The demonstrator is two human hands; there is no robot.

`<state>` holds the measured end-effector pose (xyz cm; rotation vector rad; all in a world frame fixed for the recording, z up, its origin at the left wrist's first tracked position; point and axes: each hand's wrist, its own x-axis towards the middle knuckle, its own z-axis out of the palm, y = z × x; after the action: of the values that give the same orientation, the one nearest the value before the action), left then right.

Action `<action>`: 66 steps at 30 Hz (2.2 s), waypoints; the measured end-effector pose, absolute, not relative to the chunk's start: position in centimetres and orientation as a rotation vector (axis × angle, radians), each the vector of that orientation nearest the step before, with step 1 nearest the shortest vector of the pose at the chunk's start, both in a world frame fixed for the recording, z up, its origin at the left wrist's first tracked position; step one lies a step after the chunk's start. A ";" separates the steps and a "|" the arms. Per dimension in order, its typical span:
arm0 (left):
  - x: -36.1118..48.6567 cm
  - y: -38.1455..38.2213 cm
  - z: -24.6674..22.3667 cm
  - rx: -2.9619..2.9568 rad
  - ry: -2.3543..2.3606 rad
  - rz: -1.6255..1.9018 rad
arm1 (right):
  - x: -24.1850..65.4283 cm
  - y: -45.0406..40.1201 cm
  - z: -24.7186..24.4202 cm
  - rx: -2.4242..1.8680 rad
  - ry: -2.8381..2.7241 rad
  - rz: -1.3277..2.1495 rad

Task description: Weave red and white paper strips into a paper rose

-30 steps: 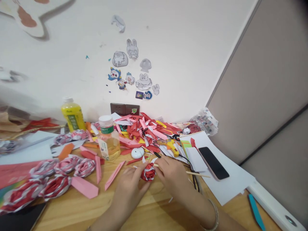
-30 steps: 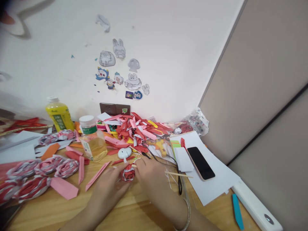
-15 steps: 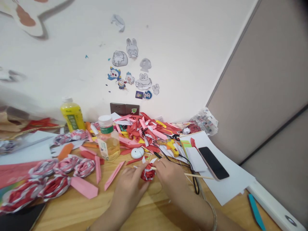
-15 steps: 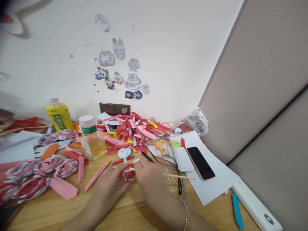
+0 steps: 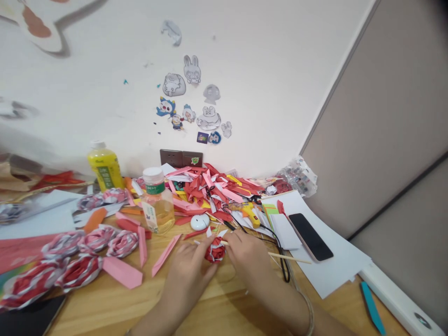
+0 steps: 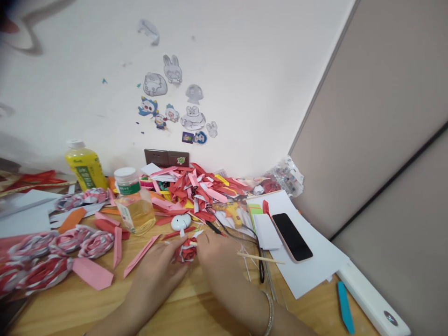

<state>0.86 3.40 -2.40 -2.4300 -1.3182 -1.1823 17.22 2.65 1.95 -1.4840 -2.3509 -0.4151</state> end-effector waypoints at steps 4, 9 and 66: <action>0.9 3.3 -2.3 -2.418 -1.321 -1.199 | 17.3 2.6 2.0 -1.489 -2.370 -0.393; 0.9 3.3 -2.4 -2.443 -1.326 -1.185 | 17.2 2.7 2.0 -1.493 -2.384 -0.403; 1.1 3.2 -2.1 -2.460 -1.299 -1.179 | 17.3 2.6 2.8 -1.505 -2.375 -0.382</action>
<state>1.06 3.17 -2.13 -2.4597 -1.2991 -1.1794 17.30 2.56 2.77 -1.5047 -2.3749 -0.3817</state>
